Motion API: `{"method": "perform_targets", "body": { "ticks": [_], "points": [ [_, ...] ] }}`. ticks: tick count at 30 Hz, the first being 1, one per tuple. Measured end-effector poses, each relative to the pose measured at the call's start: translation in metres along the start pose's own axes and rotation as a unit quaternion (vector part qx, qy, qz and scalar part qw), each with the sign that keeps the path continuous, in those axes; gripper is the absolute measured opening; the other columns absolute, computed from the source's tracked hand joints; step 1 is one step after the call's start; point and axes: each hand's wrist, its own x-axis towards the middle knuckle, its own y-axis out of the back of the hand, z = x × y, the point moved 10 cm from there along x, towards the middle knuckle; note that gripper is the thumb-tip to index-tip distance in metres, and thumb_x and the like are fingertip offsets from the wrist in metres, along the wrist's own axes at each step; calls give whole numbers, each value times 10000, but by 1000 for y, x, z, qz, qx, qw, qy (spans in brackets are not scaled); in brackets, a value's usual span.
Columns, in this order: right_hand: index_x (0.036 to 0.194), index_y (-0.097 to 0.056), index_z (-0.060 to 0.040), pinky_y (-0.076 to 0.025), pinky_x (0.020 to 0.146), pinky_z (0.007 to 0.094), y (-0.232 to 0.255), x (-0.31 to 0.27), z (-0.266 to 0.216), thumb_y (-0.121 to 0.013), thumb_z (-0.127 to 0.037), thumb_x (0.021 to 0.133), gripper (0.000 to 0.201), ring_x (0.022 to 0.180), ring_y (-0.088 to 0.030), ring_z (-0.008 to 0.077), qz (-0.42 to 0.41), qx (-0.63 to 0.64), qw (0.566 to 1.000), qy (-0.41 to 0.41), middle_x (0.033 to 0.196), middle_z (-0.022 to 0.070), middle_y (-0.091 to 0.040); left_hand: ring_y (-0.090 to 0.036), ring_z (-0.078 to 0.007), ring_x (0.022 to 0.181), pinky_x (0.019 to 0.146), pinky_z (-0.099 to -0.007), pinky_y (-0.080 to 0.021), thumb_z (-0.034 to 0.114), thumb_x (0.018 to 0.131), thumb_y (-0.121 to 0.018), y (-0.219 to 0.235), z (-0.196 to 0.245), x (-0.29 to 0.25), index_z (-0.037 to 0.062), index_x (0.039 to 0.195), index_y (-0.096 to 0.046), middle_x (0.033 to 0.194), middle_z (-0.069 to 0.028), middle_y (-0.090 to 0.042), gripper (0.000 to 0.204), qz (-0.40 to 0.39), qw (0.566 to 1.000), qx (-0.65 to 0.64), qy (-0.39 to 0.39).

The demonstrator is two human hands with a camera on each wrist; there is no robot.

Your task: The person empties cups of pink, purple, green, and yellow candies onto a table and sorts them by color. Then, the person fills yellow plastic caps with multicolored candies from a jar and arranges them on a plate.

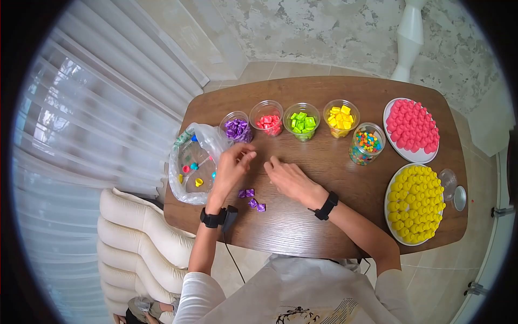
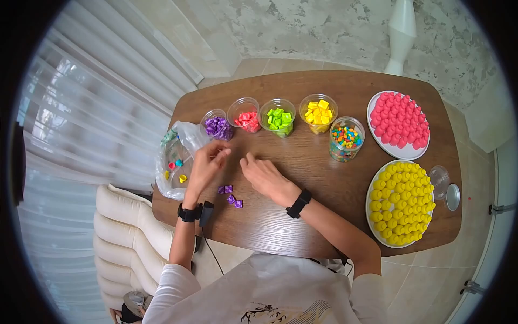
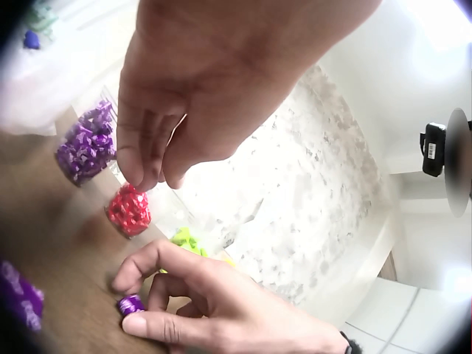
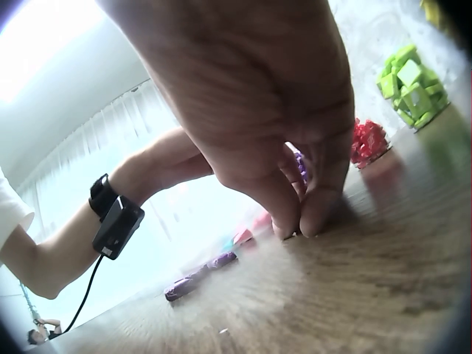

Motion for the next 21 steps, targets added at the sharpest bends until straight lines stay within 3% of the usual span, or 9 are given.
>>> {"method": "perform_targets", "body": {
  "ticks": [2, 6, 9, 11, 12, 14, 15, 17, 21],
  "points": [
    [1095, -529, -1, -556, 800, 527, 4, -4, 15, -698, -58, 909, 258, 939, -672, 419, 27, 45, 998, -44, 1063, 224, -583, -591, -82, 631, 591, -265, -489, 99, 990, -701, -9, 2, -6, -11, 1136, -703, 736, -14, -644, 182, -3, 1000, -8, -6],
    [1118, -538, 33, -570, 787, 509, 12, -4, 20, -678, 16, 864, 291, 933, -693, 405, 54, 51, 997, -30, 1045, 237, -614, -621, -95, 674, 614, -274, -513, 91, 987, -706, -24, 10, -12, -11, 1149, -697, 860, -41, -695, 192, -41, 998, 12, -36],
    [1156, -510, 15, -563, 793, 515, 24, 3, 32, -659, 19, 886, 308, 931, -684, 428, 112, 165, 979, -48, 1066, 257, -620, -641, -114, 726, 643, -279, -531, 81, 986, -704, -37, 17, -13, -8, 1215, -660, 949, -59, -710, 250, -83, 995, 11, -50],
    [1194, -494, 0, -569, 744, 489, 33, 6, 38, -605, 57, 901, 318, 893, -710, 368, 185, 237, 952, -48, 1082, 239, -626, -664, -136, 786, 678, -283, -549, 59, 986, -695, -38, 21, -14, 1, 1254, -614, 1006, -69, -713, 286, -79, 996, -23, -24],
    [1194, -494, 0, -569, 744, 489, 31, 7, 38, -605, 57, 901, 318, 893, -710, 368, 182, 236, 953, -46, 1082, 239, -626, -664, -136, 786, 678, -283, -549, 59, 986, -695, -39, 20, -13, 1, 1254, -614, 1006, -69, -713, 286, -76, 997, -25, -24],
    [1231, -478, 13, -600, 715, 419, 17, 11, 46, -541, 98, 920, 329, 872, -721, 271, 129, 436, 883, -114, 1100, 196, -629, -678, -147, 822, 698, -294, -563, 42, 983, -690, -35, 23, -9, 11, 1258, -583, 1015, -70, -710, 297, -55, 996, -61, -43],
    [1231, -478, 13, -600, 715, 419, 20, 14, 43, -541, 98, 920, 329, 872, -721, 271, 125, 435, 885, -111, 1100, 196, -629, -678, -147, 822, 698, -294, -563, 42, 983, -690, -32, 23, -7, 11, 1258, -583, 1015, -70, -710, 297, -50, 996, -63, -43],
    [1259, -474, 27, -619, 725, 354, 22, 15, 44, -504, 111, 946, 325, 889, -709, 200, 155, 574, 796, -116, 1113, 153, -624, -686, -152, 838, 710, -299, -573, 25, 983, -678, -32, 19, -3, 10, 1203, -605, 1021, -69, -701, 232, -69, 993, -99, -17],
    [1254, -484, 34, -631, 764, 342, 37, 12, 43, -500, 109, 962, 302, 891, -714, 212, 174, 585, 783, -119, 1146, 153, -628, -689, -152, 837, 721, -298, -577, 12, 982, -671, -14, 21, 11, 9, 1165, -623, 994, -65, -698, 188, -50, 991, -114, -39]
  ]
}}
